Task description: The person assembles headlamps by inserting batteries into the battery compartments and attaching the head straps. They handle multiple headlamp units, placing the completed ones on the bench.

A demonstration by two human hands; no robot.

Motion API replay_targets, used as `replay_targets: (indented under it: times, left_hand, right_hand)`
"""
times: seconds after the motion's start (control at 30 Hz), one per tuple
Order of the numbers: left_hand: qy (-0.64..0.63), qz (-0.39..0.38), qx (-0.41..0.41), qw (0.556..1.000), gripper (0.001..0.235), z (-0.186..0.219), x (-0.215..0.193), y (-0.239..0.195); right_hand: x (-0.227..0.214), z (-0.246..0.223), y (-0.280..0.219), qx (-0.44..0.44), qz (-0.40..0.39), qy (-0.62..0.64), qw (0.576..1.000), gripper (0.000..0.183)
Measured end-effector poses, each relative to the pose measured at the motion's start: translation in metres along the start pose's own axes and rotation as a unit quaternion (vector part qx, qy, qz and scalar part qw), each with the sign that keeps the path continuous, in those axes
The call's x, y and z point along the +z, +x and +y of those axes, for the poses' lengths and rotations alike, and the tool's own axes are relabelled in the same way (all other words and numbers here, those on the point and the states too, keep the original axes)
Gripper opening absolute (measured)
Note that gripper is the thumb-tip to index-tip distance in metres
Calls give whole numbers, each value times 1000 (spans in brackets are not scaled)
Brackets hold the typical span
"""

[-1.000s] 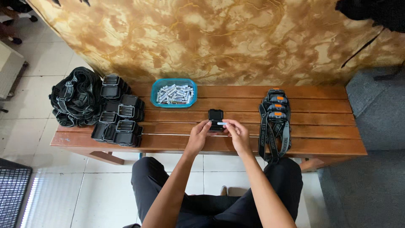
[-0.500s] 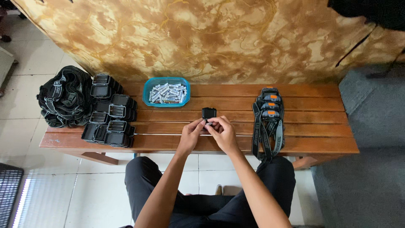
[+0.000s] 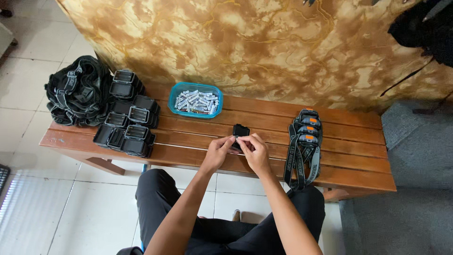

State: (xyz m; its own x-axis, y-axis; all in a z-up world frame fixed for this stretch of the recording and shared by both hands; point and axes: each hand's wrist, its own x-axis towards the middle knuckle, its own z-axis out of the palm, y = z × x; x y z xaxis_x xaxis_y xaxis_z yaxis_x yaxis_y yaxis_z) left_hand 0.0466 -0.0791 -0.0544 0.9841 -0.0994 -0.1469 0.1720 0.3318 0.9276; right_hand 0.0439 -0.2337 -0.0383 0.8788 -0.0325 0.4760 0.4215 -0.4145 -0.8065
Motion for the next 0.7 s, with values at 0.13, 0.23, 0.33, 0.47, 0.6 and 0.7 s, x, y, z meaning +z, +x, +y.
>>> replay_targets:
  times: [0.13, 0.23, 0.33, 0.47, 0.6, 0.7]
  left_hand:
    - [3, -10, -1, 1000, 33, -4, -5, 1]
    - [0, -9, 0, 1000, 32, -7, -6, 2]
    - [23, -24, 7, 999, 32, -12, -9, 4]
    - [-26, -3, 8, 1000, 33, -8, -9, 0]
    - [-66, 20, 4, 998, 35, 6, -5, -5]
    - [-82, 8, 7, 997, 32, -4, -9, 2]
  right_hand:
    - [-1, -1, 1, -20, -21, -17, 999, 9]
    - [-2, -3, -1, -50, -36, -50, 997, 7]
    - [-5, -8, 1, -65, -50, -64, 995, 7]
    - [-13, 1, -1, 0, -44, -16, 999, 17]
    - [-11, 12, -17, 182, 10, 145, 973, 27]
    - [-2, 14, -15, 212, -5, 178, 961, 33]
